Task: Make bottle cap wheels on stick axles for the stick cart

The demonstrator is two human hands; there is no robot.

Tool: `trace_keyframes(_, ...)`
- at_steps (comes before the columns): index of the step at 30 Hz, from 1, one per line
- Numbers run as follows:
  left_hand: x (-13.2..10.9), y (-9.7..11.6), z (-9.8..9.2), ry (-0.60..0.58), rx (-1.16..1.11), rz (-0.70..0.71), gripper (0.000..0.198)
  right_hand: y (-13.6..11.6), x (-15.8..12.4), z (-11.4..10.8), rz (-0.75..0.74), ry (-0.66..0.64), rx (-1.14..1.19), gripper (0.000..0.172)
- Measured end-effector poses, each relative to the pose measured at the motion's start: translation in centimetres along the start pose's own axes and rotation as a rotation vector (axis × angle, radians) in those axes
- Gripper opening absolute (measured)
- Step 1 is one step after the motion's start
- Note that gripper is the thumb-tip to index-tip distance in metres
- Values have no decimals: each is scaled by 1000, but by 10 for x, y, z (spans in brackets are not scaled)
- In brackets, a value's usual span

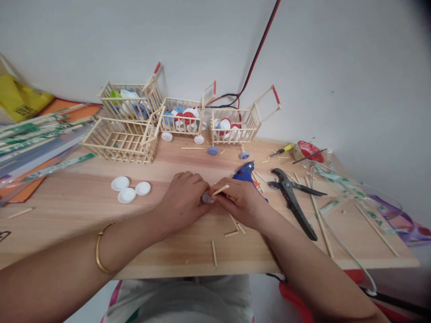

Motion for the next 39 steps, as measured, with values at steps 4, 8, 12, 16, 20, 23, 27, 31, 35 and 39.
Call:
trace_keyframes(4,0,0,-1,9,1,7,17,0,0,0,6,2,-1,13)
trace_keyframes(8,0,0,-1,11,6,9,17,-1,0,0,12,4,9,12)
trace_keyframes(12,0,-1,0,11,5,7,17,-2,0,0,12,5,18,12)
trace_keyframes(16,0,0,0,12,4,8,17,-1,0,0,8,7,18,11)
trace_keyframes(20,0,1,-1,2,-4,3,17,0,0,1,13,-6,15,12)
trace_keyframes(23,0,0,-1,6,0,5,17,0,0,1,9,-2,17,11)
trace_keyframes(27,0,0,0,13,6,4,17,-1,0,0,0,20,27,11)
trace_keyframes(31,0,1,0,14,5,9,16,-1,1,1,4,11,28,11)
trace_keyframes(35,0,1,0,7,13,4,16,0,1,1,5,10,34,11)
trace_keyframes(39,0,-1,1,8,12,3,17,1,0,2,5,3,32,10)
Point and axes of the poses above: each hand's wrist, its own x-axis towards the middle knuckle, its own z-axis out of the palm, y = z × x, the point moved 2 cm from there along x, towards the middle knuckle, and after that the axes turned 6 degrees about -x, right-handed, at the moved point
